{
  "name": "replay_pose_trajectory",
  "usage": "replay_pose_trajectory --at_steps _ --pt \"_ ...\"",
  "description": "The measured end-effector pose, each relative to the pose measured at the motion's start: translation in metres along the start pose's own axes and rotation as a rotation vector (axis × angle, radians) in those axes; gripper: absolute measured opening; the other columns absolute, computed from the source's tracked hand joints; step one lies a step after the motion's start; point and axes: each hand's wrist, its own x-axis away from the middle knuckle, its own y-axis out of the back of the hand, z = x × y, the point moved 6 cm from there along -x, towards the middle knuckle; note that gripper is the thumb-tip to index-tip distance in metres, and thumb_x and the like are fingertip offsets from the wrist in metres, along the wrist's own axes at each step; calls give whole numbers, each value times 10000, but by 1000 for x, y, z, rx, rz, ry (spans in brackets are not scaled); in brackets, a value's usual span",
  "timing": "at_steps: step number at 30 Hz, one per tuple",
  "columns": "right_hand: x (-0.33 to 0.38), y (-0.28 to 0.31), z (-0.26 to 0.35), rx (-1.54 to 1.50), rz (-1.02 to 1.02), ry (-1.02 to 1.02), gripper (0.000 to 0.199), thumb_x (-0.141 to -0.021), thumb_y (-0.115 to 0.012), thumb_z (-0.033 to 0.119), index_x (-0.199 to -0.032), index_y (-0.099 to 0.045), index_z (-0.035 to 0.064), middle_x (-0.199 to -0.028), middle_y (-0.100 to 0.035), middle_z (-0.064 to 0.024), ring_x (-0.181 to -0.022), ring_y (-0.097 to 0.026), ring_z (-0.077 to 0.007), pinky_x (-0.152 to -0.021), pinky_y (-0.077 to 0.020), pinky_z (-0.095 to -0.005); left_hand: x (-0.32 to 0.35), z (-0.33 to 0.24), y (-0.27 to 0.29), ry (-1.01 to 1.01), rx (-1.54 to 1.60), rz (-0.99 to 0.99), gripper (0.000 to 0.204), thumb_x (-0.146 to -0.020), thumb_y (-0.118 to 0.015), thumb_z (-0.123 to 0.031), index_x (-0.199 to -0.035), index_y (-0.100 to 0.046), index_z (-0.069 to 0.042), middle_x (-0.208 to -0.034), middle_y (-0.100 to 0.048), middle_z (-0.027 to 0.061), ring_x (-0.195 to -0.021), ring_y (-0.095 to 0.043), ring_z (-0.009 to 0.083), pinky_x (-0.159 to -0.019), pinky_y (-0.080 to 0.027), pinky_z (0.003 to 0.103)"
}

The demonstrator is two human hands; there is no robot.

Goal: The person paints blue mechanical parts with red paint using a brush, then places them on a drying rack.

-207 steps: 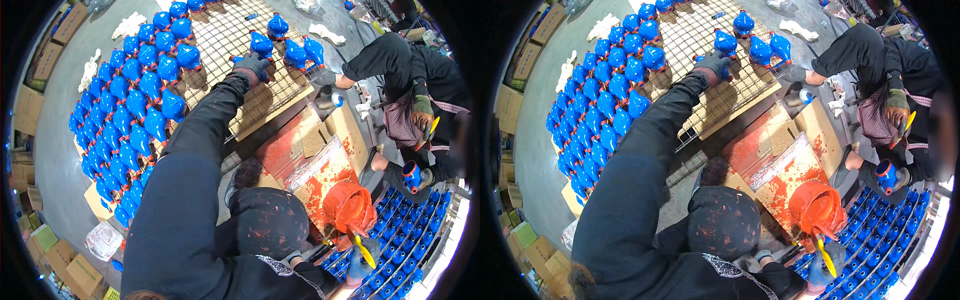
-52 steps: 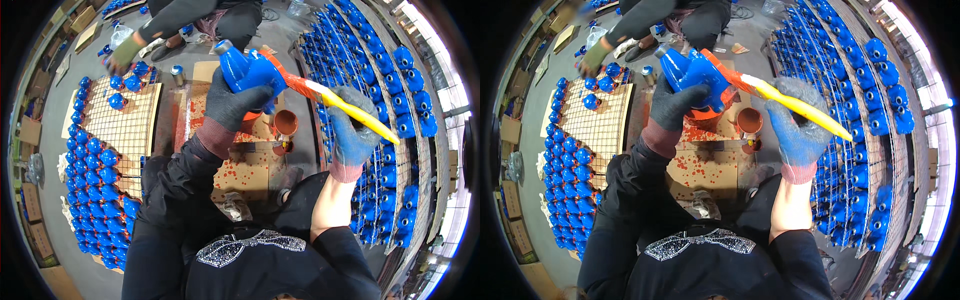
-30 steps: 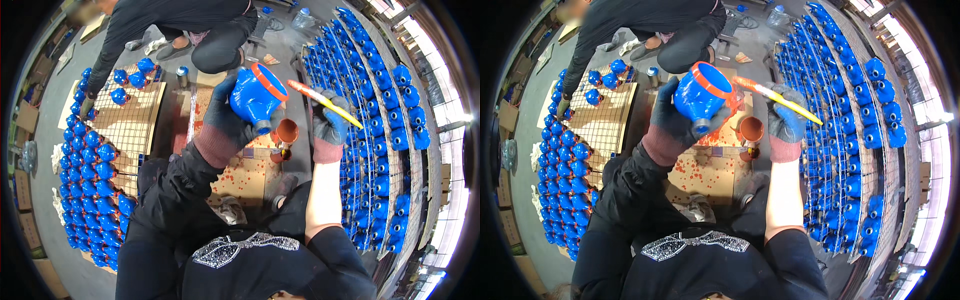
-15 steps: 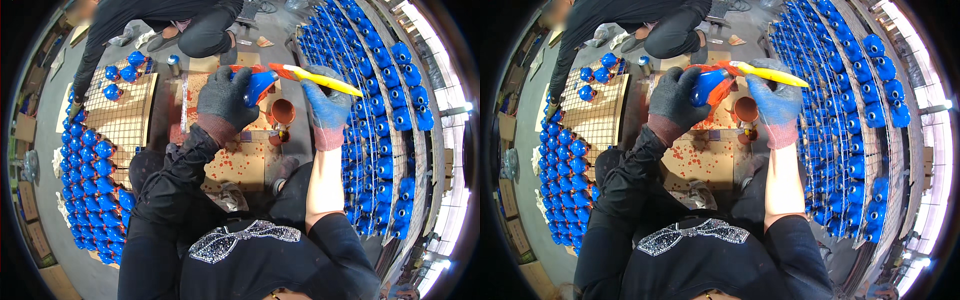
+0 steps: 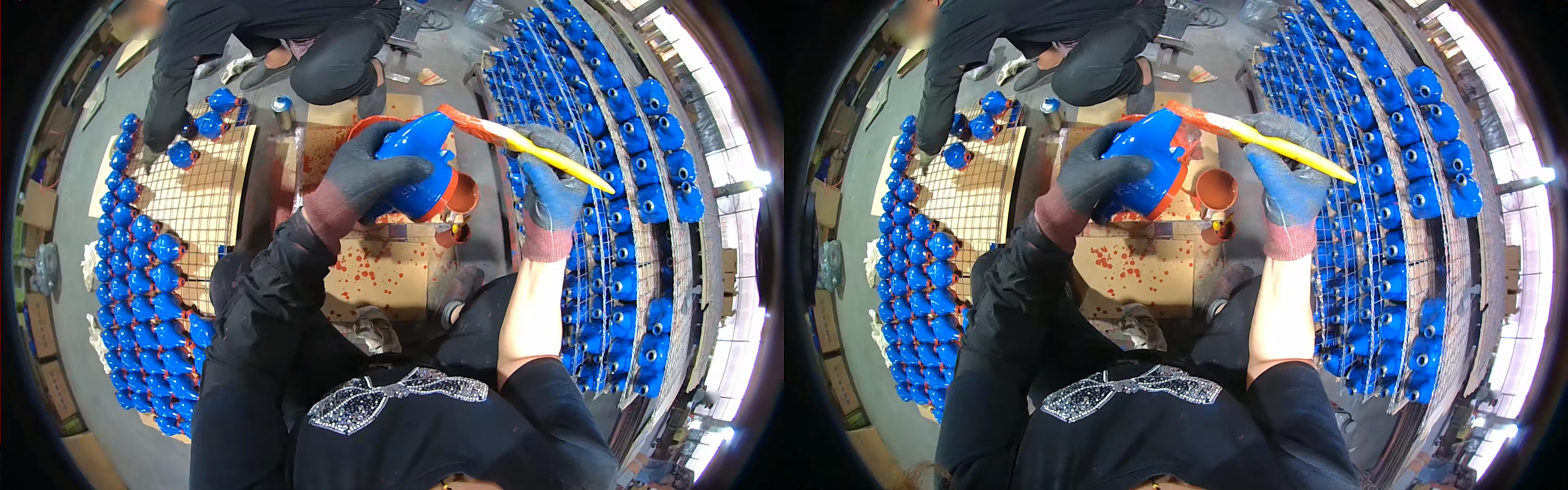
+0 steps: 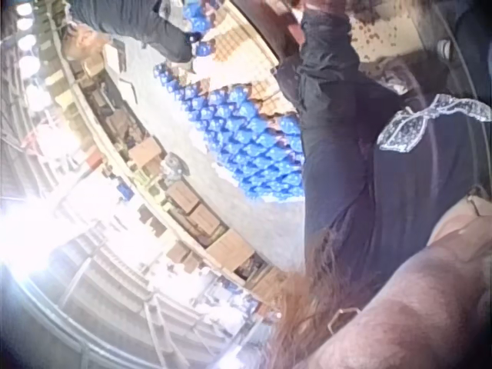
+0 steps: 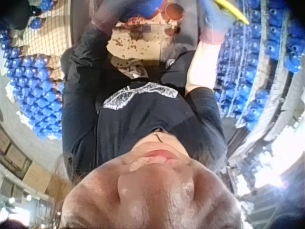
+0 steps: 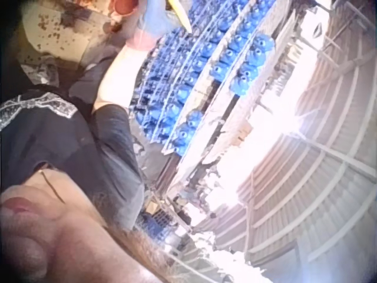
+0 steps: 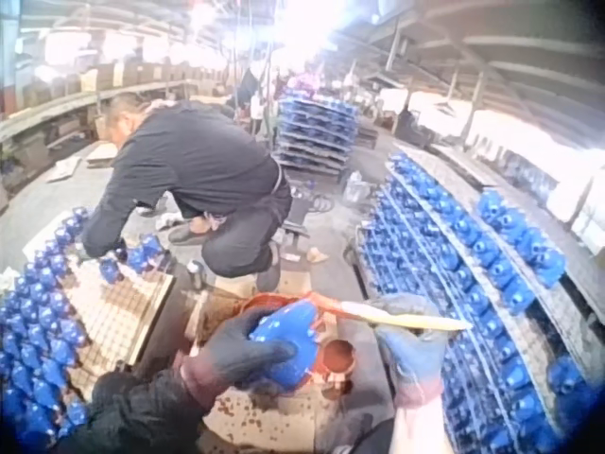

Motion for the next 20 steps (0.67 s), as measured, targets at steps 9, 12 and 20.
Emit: replay_pose_trajectory --at_steps 9,12,20 --pt "6 -22 -51 -1035 -34 -277 288 -698 -530 -110 -965 -572 -9 -1074 -590 -210 -1143 -552 -369 -1038 -461 -478 24 9 -24 247 875 101 632 -898 -563 -461 -1348 -462 -28 -1188 -621 162 -987 -666 225 -699 -599 320" --pt "12 -34 -67 -1227 -22 -303 282 -719 -490 -138 -957 -555 0 -1087 -589 -207 -1175 -541 -382 -1036 -471 -500 26 25 -29 172 989 298 648 -913 -501 -551 -1306 -486 -36 -1169 -615 166 -971 -659 298 -734 -601 424" --pt "11 -33 -91 -992 -145 -307 300 -749 -493 -99 -1036 -518 -14 -1123 -569 -194 -1237 -495 -394 -1023 -474 -438 25 -15 -28 46 864 11 766 -817 -650 -594 -1313 -445 -48 -1191 -589 141 -951 -674 267 -715 -565 196"
